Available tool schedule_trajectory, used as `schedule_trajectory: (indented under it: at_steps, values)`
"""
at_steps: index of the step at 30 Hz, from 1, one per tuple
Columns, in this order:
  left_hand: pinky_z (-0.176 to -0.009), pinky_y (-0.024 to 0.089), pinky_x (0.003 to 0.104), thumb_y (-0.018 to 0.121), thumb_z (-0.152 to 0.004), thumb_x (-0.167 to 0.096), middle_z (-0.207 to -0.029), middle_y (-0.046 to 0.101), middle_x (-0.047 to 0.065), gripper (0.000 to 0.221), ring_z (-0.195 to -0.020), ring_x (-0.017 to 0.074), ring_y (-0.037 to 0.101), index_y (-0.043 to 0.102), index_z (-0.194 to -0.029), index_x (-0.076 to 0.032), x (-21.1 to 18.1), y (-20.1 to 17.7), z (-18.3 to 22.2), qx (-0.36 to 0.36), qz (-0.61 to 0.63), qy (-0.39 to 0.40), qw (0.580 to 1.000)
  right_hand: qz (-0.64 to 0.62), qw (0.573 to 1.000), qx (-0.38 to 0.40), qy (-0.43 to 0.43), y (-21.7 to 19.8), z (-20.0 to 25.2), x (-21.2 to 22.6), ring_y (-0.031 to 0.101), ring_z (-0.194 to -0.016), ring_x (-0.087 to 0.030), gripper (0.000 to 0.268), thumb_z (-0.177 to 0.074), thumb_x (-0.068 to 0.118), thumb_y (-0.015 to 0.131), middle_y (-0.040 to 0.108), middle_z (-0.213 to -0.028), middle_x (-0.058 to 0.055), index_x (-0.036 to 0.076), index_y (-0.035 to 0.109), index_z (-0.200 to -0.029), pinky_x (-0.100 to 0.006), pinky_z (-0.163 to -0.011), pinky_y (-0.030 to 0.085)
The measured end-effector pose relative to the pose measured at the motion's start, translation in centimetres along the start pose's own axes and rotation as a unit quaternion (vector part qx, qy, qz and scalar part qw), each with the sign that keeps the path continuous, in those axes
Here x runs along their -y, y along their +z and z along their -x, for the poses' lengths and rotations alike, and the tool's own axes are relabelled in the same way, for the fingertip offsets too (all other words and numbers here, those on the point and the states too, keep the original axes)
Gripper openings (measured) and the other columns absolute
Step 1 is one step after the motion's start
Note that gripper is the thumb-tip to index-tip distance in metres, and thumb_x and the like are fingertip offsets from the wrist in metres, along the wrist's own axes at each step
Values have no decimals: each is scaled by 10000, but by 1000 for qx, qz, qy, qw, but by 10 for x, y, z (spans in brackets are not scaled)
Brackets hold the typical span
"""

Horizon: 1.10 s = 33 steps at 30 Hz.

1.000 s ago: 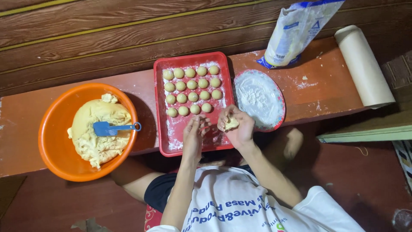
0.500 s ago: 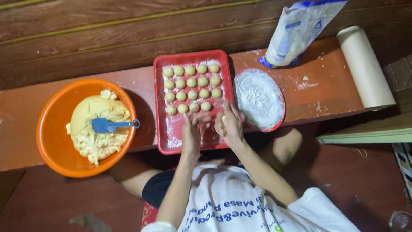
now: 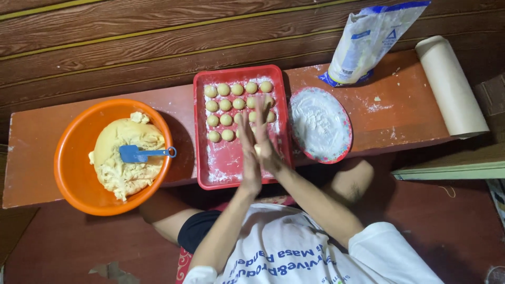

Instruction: Shaping small balls of dough into flat discs by hand on a tray in a bakery setting.

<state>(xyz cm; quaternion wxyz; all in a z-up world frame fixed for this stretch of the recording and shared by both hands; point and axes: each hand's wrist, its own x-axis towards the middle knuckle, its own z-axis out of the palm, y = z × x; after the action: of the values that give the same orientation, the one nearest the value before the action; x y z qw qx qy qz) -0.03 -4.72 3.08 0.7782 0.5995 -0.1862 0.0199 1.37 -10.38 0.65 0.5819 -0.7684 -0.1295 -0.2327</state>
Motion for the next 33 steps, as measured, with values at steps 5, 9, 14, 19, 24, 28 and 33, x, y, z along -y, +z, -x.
schedule_trajectory:
  at_steps: [5, 9, 14, 19, 24, 28, 33]
  values:
    - [-1285, -106, 499, 82, -1017, -730, -1735, -62, 71, 855, -1593, 298, -99, -30, -1657, -175, -13, -30, -53, -13, 146, 10, 989, -46, 997, 26, -56, 22, 1, 52, -319, -1501, -435, 881, -1009, 715, 204, -185, -1703, -190, 137, 59, -1659, -577, -1197, -227]
    - [-1292, -82, 470, 42, -967, -780, -1737, -20, 64, 930, -1595, 270, -80, 5, -1656, -157, -25, -18, -40, 37, 142, 24, 989, -71, 995, -33, -61, 12, -29, 49, -278, -1537, -397, 816, -1059, 691, 177, -192, -1721, -112, 183, 1, -1673, -593, -1211, -214]
    - [-1290, -61, 469, 37, -910, -859, -1732, -31, 61, 1042, -1580, 258, -109, 14, -1652, -128, -28, 0, -16, 111, 85, 39, 989, -12, 994, -96, -49, -18, -58, 30, -298, -1537, -377, 858, -1052, 671, 161, -218, -1711, -118, 113, -57, -1667, -563, -1237, -230]
    - [-1298, -150, 460, 12, -963, -793, -1730, -94, 79, 957, -1590, 278, -151, -55, -1653, -133, -34, -22, -47, 96, 112, 58, 987, -24, 993, -113, -16, -11, -49, 36, -242, -1557, -395, 751, -1099, 528, 157, -203, -1709, -149, 80, -59, -1662, -566, -1258, -204]
    - [-1276, 165, 502, 418, -1091, -465, -1666, 301, 148, 639, -1564, 306, 168, 374, -1573, -49, -18, -26, -37, 182, 34, -24, 982, -54, 984, -156, -71, -9, -51, 41, -163, -1588, -395, 651, -1107, 233, 293, -204, -1706, -168, 52, -9, -1655, -532, -1302, -135]
    - [-982, 554, 479, 373, -1081, -473, -1593, 416, 193, 651, -1448, 328, 432, 453, -1494, 23, 34, -24, -28, 50, 218, -112, 968, -154, 953, -259, -32, -23, -59, 44, -41, -1613, -278, 578, -1147, 363, 235, -15, -1739, -125, 110, 100, -1649, -442, -1323, -80]
    - [-375, 179, 204, 254, -980, -761, -470, 218, -67, 687, -362, 78, 211, 399, -621, -193, -4, -23, -50, -128, 306, -258, 907, -170, 949, -247, 98, -35, -36, 38, 277, -1507, -221, 291, -1031, 97, 549, 441, -1488, -82, 110, 508, -1319, -448, -1255, 245]
